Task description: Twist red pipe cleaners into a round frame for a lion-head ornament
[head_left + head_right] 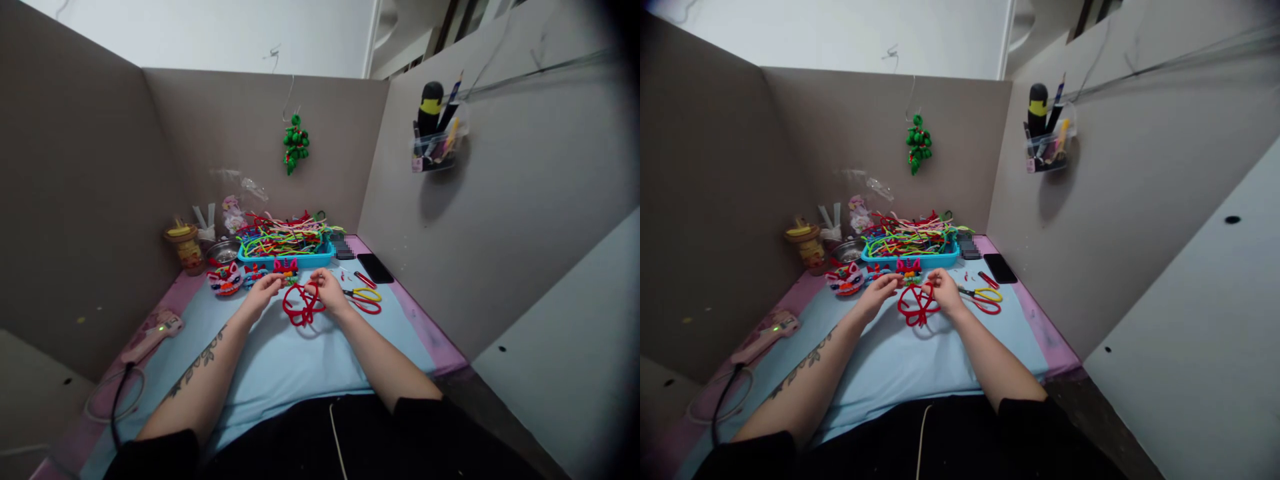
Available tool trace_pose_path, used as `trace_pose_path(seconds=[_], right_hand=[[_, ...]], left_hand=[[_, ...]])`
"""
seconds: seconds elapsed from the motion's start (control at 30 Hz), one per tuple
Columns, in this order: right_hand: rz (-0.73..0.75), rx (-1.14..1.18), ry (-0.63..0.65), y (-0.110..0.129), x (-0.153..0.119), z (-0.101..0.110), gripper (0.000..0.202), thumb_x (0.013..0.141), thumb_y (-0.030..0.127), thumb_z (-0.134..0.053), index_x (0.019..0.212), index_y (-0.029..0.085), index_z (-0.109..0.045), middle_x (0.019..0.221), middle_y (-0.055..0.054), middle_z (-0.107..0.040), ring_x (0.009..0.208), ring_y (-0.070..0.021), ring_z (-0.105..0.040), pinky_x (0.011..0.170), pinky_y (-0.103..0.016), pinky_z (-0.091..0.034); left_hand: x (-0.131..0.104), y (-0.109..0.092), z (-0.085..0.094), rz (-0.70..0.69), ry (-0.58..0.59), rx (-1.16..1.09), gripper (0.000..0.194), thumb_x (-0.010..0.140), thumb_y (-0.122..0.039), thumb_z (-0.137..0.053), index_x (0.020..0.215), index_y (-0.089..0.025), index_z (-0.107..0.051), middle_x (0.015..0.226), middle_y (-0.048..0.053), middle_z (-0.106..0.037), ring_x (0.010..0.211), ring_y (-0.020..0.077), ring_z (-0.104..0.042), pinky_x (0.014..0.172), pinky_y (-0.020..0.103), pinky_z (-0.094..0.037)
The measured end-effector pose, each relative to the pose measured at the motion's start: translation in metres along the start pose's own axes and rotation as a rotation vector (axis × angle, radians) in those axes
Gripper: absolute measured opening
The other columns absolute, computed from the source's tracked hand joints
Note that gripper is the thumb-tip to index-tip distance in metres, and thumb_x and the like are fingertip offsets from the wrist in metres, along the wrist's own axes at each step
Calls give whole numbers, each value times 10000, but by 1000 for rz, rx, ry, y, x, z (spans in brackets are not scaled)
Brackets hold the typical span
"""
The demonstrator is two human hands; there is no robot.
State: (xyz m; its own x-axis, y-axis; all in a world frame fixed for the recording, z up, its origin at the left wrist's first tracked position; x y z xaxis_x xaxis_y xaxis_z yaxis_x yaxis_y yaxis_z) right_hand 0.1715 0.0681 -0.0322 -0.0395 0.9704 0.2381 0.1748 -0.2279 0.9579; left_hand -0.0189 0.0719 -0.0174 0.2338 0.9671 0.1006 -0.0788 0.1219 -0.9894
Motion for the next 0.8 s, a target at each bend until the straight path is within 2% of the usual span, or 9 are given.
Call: trace_pose_path(seconds=[0.1, 0.17, 0.23, 0.33, 0.43, 0.63, 0.8], right_hand=[[40, -42, 79, 1, -4, -8, 350, 587, 246, -725, 834, 213, -480, 681, 39, -604, 609, -124, -571, 588, -243, -439], [73, -75, 93, 3, -7, -13, 317, 612, 234, -709, 837, 213, -487, 687, 35, -605, 620, -127, -576, 596, -243, -442], [105, -115, 93, 5, -9, -16, 287, 629, 216, -692, 836, 211, -493, 692, 32, -602, 633, -129, -577, 601, -243, -441], [134, -171, 94, 6, -12, -20, 256, 644, 201, -674, 833, 208, -500, 698, 30, -598, 643, -129, -573, 600, -240, -436], [139, -208, 78, 5, -13, -23, 245, 645, 203, -668, 826, 206, -502, 691, 32, -589, 644, -131, -567, 593, -238, -434], [121, -247, 71, 2, -12, -23, 187, 667, 215, -627, 811, 209, -508, 655, 44, -556, 612, -127, -553, 571, -236, -430], [102, -222, 85, 0, -11, -22, 198, 668, 194, -574, 849, 216, -495, 651, 45, -573, 599, -129, -563, 560, -232, -423]], left_hand=[[-8, -9, -6, -78, 150, -63, 388, 714, -341, -627, 1056, -162, -583, 1118, 108, -626, 1067, 241, -554, 870, 354, -422], [-14, -13, -11, -139, 264, -79, 456, 655, -251, -676, 1092, -180, -568, 1173, 104, -597, 1097, 250, -539, 875, 357, -432], [-17, -15, -15, -188, 296, -25, 496, 642, -207, -676, 1123, -191, -554, 1181, 102, -589, 1091, 249, -544, 875, 361, -441], [-16, -14, -18, -252, 181, 189, 373, 682, -224, -651, 1046, -169, -592, 1045, 90, -639, 977, 221, -593, 866, 356, -446], [-15, -11, -20, -272, 77, 341, 202, 721, -267, -615, 889, -155, -619, 865, 58, -660, 821, 189, -613, 781, 323, -467], [-12, -2, -19, -255, 13, 432, 130, 730, -281, -589, 789, -166, -607, 728, 19, -638, 675, 151, -584, 635, 253, -446], [-12, -2, -20, -309, -20, 495, 121, 736, -275, -578, 797, -175, -603, 764, 22, -635, 693, 150, -572, 642, 246, -433]])
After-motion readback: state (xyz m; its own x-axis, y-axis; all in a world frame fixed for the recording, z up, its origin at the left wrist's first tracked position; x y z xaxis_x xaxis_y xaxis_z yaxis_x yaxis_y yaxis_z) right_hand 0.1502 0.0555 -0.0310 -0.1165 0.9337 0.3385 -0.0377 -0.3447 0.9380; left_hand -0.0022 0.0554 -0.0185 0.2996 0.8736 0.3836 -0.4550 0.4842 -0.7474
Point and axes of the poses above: each hand's wrist, its own x-axis towards the middle knuckle, its own z-axis out of the back of the hand, y = z × x, the point moved 3 cm from there along x, towards the middle knuckle
